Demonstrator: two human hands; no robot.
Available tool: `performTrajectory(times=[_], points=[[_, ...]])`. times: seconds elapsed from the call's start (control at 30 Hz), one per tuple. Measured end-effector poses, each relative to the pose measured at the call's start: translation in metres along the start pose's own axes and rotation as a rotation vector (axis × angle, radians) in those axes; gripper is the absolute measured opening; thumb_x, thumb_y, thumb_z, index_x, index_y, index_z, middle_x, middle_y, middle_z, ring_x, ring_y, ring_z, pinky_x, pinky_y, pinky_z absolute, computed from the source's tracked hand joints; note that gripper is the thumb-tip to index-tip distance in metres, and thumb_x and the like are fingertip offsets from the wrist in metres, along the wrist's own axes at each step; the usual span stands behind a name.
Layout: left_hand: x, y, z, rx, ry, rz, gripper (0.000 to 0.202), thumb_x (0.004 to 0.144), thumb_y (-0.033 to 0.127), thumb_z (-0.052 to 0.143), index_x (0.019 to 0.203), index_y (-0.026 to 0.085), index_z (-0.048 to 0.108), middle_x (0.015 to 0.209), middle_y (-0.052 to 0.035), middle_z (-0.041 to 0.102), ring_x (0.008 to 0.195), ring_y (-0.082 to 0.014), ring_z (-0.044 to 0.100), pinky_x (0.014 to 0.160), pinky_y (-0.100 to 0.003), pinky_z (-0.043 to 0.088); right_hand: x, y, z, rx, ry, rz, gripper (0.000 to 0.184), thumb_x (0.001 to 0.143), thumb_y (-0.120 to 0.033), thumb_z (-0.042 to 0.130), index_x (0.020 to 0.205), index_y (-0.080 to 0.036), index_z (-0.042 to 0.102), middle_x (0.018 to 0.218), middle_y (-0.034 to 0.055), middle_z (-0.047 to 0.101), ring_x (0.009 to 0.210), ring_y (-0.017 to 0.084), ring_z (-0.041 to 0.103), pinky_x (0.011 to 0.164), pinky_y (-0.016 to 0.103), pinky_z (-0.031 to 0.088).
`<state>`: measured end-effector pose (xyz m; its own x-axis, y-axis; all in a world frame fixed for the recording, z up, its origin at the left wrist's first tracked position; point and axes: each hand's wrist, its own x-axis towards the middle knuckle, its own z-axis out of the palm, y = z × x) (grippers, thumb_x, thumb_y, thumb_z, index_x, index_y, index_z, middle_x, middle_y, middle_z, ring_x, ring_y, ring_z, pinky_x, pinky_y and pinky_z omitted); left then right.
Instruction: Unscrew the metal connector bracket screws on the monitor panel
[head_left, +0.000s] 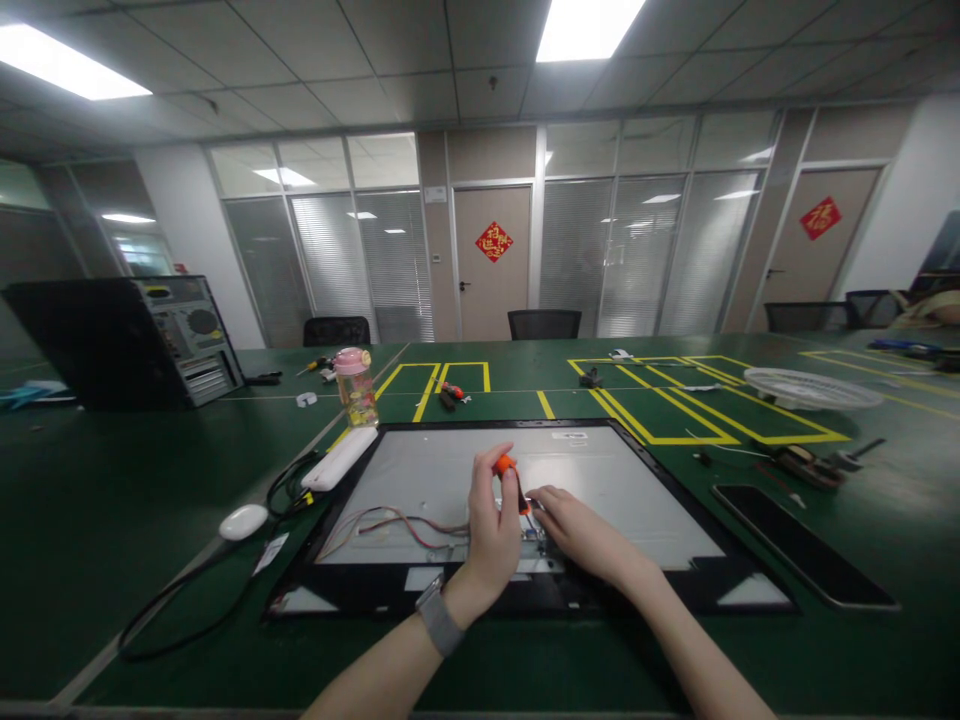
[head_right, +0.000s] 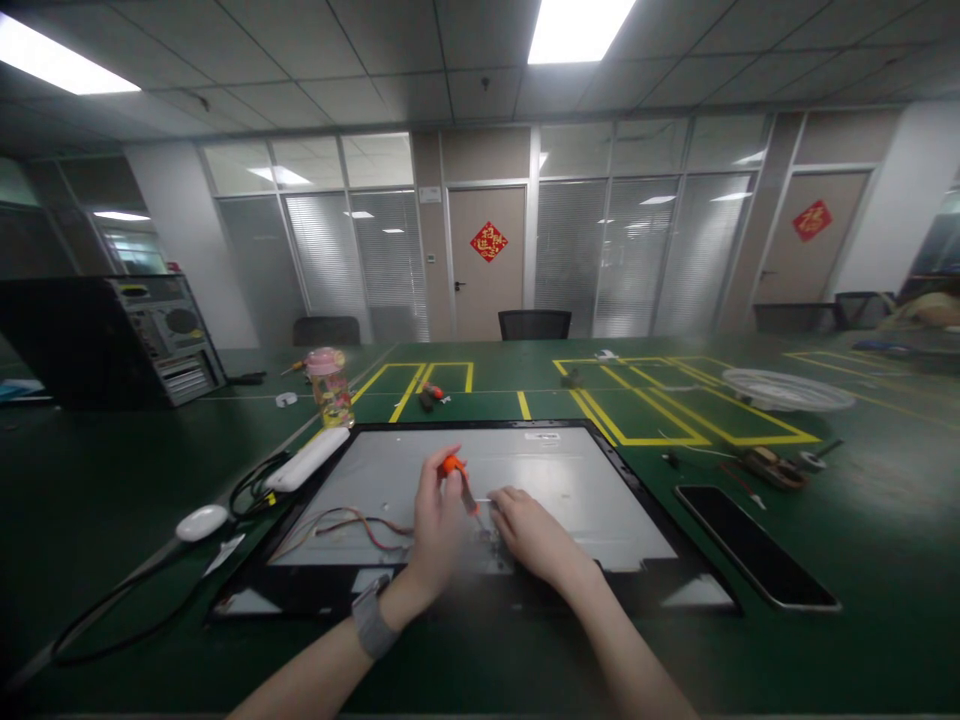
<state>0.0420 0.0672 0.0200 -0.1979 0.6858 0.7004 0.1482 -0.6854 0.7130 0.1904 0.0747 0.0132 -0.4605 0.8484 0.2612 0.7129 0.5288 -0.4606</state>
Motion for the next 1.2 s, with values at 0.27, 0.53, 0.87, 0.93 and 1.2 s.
performTrajectory(times=[0.27,0.53,0.87,0.93,1.2], points=[[0.0003,0.0036,-0.0031,0.041,-0.032,0.096,0.019,0.092,0.032,0.052,0.103,0.022,0.064,0.097,-0.0056,0.057,0.087,-0.0193,0.058,0.081,-0.033,0.048,0.0005,0.0011,0.0008,0.006,-0.009,-0.005,0.029,0.096,-0.02,0.04,0.117,-0.017,0.06,0.113,0.0133,0.065,0.106,0.025,0.058,0.091,0.034,0.042],[0.0006,0.0065,-0.0039,0.007,-0.062,0.08,0.029,0.099,0.028,0.035,0.115,0.021,0.058,0.098,-0.0061,0.058,0.089,-0.0185,0.057,0.079,-0.031,0.047,0.0021,0.0029,0.0027,-0.004,-0.019,0.016,0.03,0.095,-0.017,0.041,0.118,-0.016,0.059,0.114,0.013,0.064,0.107,0.024,0.057,0.093,0.033,0.041],[0.0011,0.0078,-0.0055,-0.026,-0.093,0.054,0.032,0.1,0.03,0.033,0.116,0.02,0.058,0.101,-0.0076,0.06,0.093,-0.0193,0.058,0.081,-0.032,0.047,0.0013,0.0019,0.0019,-0.005,-0.012,0.012,0.029,0.095,-0.018,0.04,0.116,-0.017,0.06,0.113,0.0129,0.064,0.106,0.024,0.058,0.091,0.033,0.041],[0.0018,0.0073,-0.0055,-0.002,-0.09,0.086,0.027,0.098,0.031,0.04,0.111,0.021,0.062,0.1,-0.0065,0.059,0.093,-0.0198,0.058,0.082,-0.032,0.047,0.0011,0.0017,0.0016,-0.006,-0.011,0.005,0.028,0.096,-0.018,0.04,0.114,-0.016,0.061,0.111,0.013,0.065,0.105,0.024,0.058,0.09,0.033,0.042],[0.0088,0.0079,-0.0048,-0.02,-0.153,0.042,0.031,0.098,0.027,0.038,0.122,0.022,0.058,0.098,-0.0061,0.061,0.089,-0.0182,0.06,0.082,-0.033,0.049,0.0011,0.0024,0.003,0.001,0.002,-0.007,0.024,0.096,-0.02,0.039,0.104,-0.017,0.061,0.104,0.0113,0.065,0.098,0.023,0.059,0.087,0.032,0.043]])
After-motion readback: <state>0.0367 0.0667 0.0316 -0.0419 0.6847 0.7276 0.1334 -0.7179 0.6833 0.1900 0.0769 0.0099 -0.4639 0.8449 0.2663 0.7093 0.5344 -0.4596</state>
